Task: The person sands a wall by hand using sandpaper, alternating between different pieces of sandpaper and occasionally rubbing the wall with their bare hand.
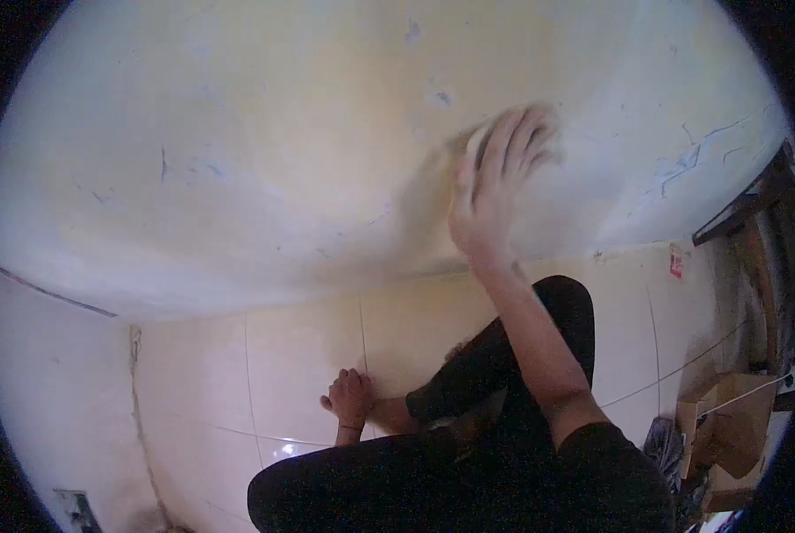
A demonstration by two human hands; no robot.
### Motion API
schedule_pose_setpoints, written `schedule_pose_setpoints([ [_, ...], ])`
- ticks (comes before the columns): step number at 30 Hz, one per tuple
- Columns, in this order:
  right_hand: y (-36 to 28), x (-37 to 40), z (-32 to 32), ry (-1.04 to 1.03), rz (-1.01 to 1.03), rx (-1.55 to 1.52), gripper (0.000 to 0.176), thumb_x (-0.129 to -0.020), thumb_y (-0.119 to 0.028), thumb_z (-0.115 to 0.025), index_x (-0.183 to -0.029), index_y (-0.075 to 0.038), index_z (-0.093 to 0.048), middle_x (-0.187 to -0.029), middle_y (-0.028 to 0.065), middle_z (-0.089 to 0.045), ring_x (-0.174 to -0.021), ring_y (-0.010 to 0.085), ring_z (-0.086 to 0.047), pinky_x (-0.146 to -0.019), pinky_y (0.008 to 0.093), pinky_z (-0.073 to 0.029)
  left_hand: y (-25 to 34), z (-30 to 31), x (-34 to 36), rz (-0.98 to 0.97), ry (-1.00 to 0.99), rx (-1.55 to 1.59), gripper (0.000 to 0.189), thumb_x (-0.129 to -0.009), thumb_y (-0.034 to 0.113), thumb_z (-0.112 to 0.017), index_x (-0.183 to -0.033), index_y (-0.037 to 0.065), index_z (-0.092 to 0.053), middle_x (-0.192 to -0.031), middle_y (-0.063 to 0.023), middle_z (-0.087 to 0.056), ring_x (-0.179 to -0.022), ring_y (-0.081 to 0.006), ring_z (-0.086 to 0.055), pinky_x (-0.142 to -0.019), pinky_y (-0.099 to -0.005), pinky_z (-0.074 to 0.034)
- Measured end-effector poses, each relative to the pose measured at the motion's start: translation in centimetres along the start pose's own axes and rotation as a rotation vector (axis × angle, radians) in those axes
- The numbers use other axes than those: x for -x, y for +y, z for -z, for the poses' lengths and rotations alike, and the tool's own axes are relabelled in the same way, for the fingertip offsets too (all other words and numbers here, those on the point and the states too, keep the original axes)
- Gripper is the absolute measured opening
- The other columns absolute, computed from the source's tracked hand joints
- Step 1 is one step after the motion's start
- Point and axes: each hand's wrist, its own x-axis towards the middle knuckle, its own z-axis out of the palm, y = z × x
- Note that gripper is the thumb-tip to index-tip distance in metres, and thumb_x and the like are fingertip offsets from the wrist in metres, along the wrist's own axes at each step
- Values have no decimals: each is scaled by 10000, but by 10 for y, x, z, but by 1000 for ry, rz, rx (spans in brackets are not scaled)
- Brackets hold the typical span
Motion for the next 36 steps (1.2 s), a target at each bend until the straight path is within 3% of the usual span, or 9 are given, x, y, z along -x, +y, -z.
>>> schedule_pose_setpoints([
  [4, -1, -15, 8, -3, 39, 41, 683, -958, -340, -391, -1438, 67, -129, -1491, 327, -44, -1364, 533, -4, -1086, 610, -13, 2, 3, -4, 23, -76, 5, 250, -807, 265, -549, -800, 20, -597, -831, -157, -588, -761, -344, -626, -691, -475, -508],
  [9, 29, 96, -44, -258, 101, 185, 683, -958, -349, -389, -1434, 71, -137, -1492, 325, -46, -1363, 534, -4, -1078, 618, 9, -1, -1, 0, 20, -35, 25, 250, -812, 263, -548, -787, 20, -598, -827, -156, -588, -750, -339, -626, -677, -475, -507],
  [15, -20, -11, -4, 17, 2, -141, 720, -942, -384, -405, -1437, 67, -142, -1485, 330, -77, -1360, 537, -31, -1066, 640, -30, -3, -2, -1, 14, -40, -2, 245, -815, 259, -542, -769, 26, -601, -813, -151, -590, -738, -338, -629, -676, -478, -508],
  [20, 42, 100, -65, -155, 188, 144, 733, -924, -350, -477, -1431, 72, -157, -1480, 331, -97, -1351, 547, -71, -1065, 640, -42, 4, 7, -8, 9, -49, 1, 251, -826, 258, -530, -761, 27, -605, -815, -156, -598, -745, -335, -635, -692, -473, -513],
  [22, 35, 110, -66, -150, 125, 44, 716, -906, -355, -492, -1418, 63, -215, -1474, 311, -152, -1346, 538, -106, -1056, 661, -55, 2, 6, -4, 28, -48, -2, 258, -829, 261, -528, -759, 26, -606, -823, -161, -603, -750, -336, -637, -701, -472, -515],
  [26, 5, 45, -35, -60, 89, -49, 698, -894, -349, -509, -1404, 59, -264, -1472, 299, -179, -1346, 528, -128, -1049, 674, -71, -2, 8, 0, 13, -50, 32, 268, -820, 274, -534, -758, 24, -609, -830, -168, -607, -751, -344, -636, -694, -481, -515],
  [29, 9, 23, -22, -7, 126, -60, 688, -903, -263, -528, -1406, 86, -214, -1476, 338, -97, -1342, 565, -69, -1051, 665, -68, 2, 8, -7, 29, -61, 2, 271, -813, 279, -538, -757, 24, -610, -827, -171, -605, -747, -350, -633, -690, -482, -513],
  [32, 36, 77, -43, -130, 200, 31, 639, -909, -225, -516, -1400, 81, -245, -1482, 324, -109, -1357, 540, -71, -1070, 635, -59, 4, 11, -7, 11, -50, 37, 267, -809, 276, -539, -759, 23, -609, -827, -176, -602, -747, -356, -630, -695, -480, -511],
  [36, 35, 70, -34, -159, 168, -56, 605, -882, -166, -515, -1385, 77, -283, -1478, 310, -155, -1350, 542, -97, -1063, 647, -68, -2, 2, -3, 3, -28, 30, 252, -810, 263, -541, -784, 20, -603, -826, -175, -595, -748, -361, -627, -697, -482, -510],
])
